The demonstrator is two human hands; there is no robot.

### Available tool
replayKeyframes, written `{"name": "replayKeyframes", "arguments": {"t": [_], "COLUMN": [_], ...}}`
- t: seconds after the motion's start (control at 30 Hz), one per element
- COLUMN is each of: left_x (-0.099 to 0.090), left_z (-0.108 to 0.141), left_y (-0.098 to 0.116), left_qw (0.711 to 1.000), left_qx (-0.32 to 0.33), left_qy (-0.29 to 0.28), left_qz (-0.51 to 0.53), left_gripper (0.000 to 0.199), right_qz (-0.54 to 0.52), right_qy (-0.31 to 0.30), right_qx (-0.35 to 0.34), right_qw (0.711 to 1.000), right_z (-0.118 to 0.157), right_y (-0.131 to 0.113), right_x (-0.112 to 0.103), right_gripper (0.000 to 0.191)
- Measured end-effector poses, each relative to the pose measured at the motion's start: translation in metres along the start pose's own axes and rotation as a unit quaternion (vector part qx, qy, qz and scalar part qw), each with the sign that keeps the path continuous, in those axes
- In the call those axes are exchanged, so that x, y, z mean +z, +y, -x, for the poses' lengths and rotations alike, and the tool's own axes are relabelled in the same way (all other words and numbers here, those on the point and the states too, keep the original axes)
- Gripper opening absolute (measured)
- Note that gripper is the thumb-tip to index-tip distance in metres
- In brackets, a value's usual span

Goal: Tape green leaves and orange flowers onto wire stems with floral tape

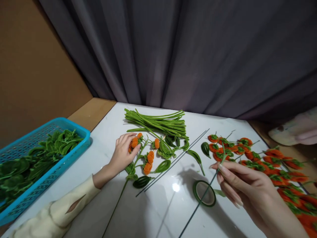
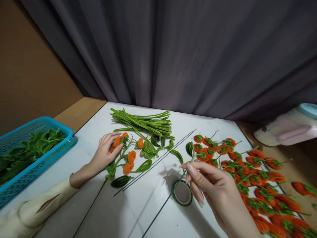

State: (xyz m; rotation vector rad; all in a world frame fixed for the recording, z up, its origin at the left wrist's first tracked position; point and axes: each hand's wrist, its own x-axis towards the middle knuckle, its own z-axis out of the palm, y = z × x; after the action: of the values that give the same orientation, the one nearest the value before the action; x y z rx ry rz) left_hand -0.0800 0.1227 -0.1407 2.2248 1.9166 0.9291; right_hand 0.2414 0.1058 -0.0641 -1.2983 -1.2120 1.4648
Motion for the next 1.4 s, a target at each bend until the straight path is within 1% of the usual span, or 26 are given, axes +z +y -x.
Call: {"name": "replayKeyframes", "arguments": {"t": [0.07, 0.13, 0.23, 0.3, 0.33, 0.4, 0.5, 0.57, 0.63, 0.67, 0.7, 0.77, 0.8, 0.83, 0.9, 0.97, 1.17, 1.27, 1.4], "left_x": [-0.001, -0.005, -0.018, -0.03, -0.037, -0.048, -0.053, -0.049, -0.042, -0.039, -0.035, -0.03, -0.028, -0.026, -0.024, -0.023, -0.019, -0.019, -0.023], "left_z": [-0.002, -0.004, -0.01, -0.011, -0.01, -0.002, 0.018, 0.032, 0.042, 0.045, 0.046, 0.046, 0.045, 0.044, 0.043, 0.043, 0.044, 0.043, 0.041], "left_y": [0.0, 0.003, 0.015, 0.027, 0.035, 0.053, 0.082, 0.1, 0.117, 0.125, 0.131, 0.143, 0.147, 0.15, 0.154, 0.156, 0.153, 0.151, 0.15], "left_qw": [1.0, 1.0, 0.999, 0.998, 0.997, 0.996, 0.984, 0.972, 0.954, 0.942, 0.923, 0.874, 0.845, 0.818, 0.778, 0.757, 0.706, 0.694, 0.7], "left_qx": [0.008, 0.021, 0.041, 0.06, 0.069, 0.078, 0.098, 0.098, 0.083, 0.064, 0.041, -0.015, -0.045, -0.075, -0.129, -0.165, -0.193, -0.197, -0.191], "left_qy": [-0.003, -0.012, -0.019, -0.015, -0.013, -0.027, -0.094, -0.13, -0.187, -0.227, -0.283, -0.377, -0.409, -0.43, -0.444, -0.444, -0.449, -0.452, -0.463], "left_qz": [0.002, -0.002, -0.018, -0.018, -0.011, 0.018, 0.112, 0.172, 0.217, 0.237, 0.256, 0.307, 0.342, 0.374, 0.425, 0.45, 0.513, 0.525, 0.509], "left_gripper": [0.03, 0.033, 0.042, 0.046, 0.044, 0.032, 0.019, 0.024, 0.024, 0.025, 0.024, 0.027, 0.03, 0.031, 0.032, 0.03, 0.028, 0.029, 0.028], "right_qz": [-0.001, 0.004, 0.011, 0.013, 0.013, 0.01, 0.009, 0.012, 0.015, 0.016, 0.016, 0.016, 0.017, 0.018, 0.02, 0.015, 0.007, 0.008, 0.026], "right_qy": [0.008, 0.003, -0.015, -0.021, -0.022, -0.023, -0.032, -0.04, -0.047, -0.051, -0.056, -0.065, -0.069, -0.073, -0.078, -0.084, -0.118, -0.129, -0.134], "right_qx": [-0.002, -0.008, -0.015, -0.021, -0.024, -0.028, -0.036, -0.046, -0.051, -0.052, -0.053, -0.055, -0.056, -0.056, -0.055, -0.056, -0.059, -0.057, -0.05], "right_qw": [1.0, 1.0, 1.0, 0.999, 0.999, 0.999, 0.999, 0.998, 0.997, 0.997, 0.997, 0.996, 0.996, 0.996, 0.995, 0.995, 0.991, 0.99, 0.989], "right_z": [-0.001, -0.002, -0.001, 0.0, 0.001, 0.002, 0.004, 0.005, 0.007, 0.008, 0.009, 0.01, 0.011, 0.012, 0.013, 0.013, 0.013, 0.011, 0.009], "right_y": [0.001, 0.0, -0.001, -0.003, -0.004, -0.005, -0.005, -0.005, -0.005, -0.005, -0.005, -0.007, -0.009, -0.01, -0.012, -0.014, -0.016, -0.015, -0.014], "right_x": [0.001, 0.002, 0.003, 0.004, 0.004, 0.004, 0.005, 0.006, 0.006, 0.005, 0.005, 0.005, 0.005, 0.004, 0.004, 0.004, 0.001, -0.002, -0.005], "right_gripper": [0.027, 0.028, 0.028, 0.027, 0.027, 0.028, 0.028, 0.027, 0.026, 0.026, 0.026, 0.026, 0.027, 0.027, 0.028, 0.028, 0.032, 0.029, 0.028]}}
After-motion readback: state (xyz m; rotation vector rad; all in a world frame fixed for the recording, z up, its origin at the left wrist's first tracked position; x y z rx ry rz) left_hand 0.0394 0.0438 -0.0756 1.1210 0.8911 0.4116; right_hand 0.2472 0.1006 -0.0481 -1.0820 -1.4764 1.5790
